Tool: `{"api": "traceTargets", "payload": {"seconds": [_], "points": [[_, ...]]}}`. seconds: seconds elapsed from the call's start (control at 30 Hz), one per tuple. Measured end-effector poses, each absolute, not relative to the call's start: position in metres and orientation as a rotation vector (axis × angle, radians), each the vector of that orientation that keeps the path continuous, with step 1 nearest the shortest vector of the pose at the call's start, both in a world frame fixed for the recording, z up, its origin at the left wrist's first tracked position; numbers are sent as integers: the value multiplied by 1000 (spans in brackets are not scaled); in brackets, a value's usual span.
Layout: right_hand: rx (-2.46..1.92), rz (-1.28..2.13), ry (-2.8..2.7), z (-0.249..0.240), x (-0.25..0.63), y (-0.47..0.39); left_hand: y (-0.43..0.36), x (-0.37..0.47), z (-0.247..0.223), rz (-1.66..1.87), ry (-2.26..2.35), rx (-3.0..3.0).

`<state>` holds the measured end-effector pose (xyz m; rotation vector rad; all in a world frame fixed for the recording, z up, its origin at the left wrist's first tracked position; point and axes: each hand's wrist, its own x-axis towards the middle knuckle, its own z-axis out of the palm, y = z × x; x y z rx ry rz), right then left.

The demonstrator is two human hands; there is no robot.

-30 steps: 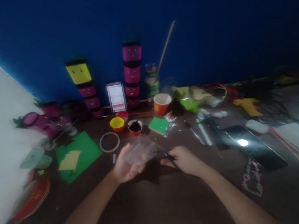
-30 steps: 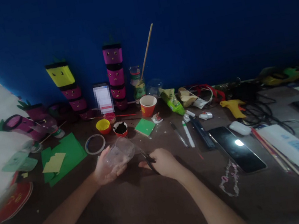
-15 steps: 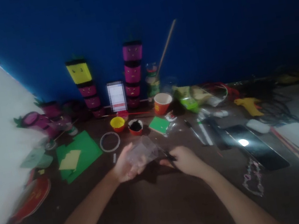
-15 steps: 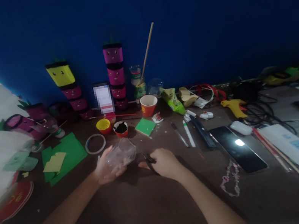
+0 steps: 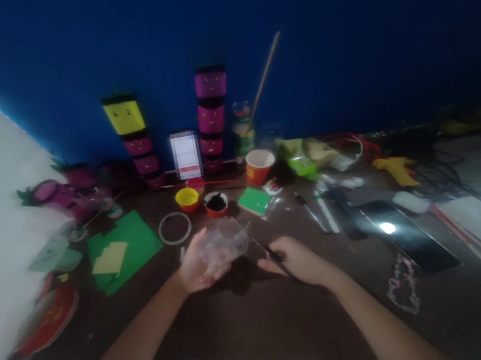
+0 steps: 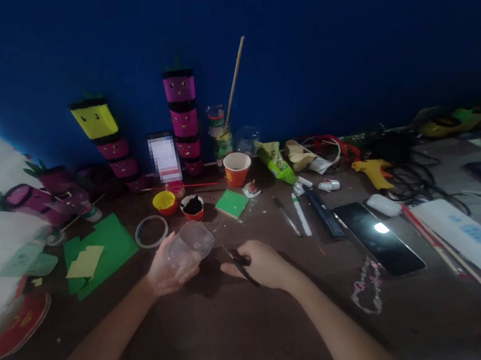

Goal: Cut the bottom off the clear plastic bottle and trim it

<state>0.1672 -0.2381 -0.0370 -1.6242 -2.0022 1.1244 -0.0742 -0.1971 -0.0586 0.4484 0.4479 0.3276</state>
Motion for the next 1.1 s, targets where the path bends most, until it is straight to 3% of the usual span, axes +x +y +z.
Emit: {"api": "traceTargets", "payload": {"seconds": [0.33, 0.97, 1.1], "points": [[-1614, 1410, -1901, -36, 159, -242, -198, -71, -62, 303, 461, 492], [-1607, 1261, -1863, -43, 150, -238, -196, -73, -61, 258, 417, 452], [-1652, 1240, -1781, -43, 151, -238, -199, -76, -56, 386, 399, 454]]}}
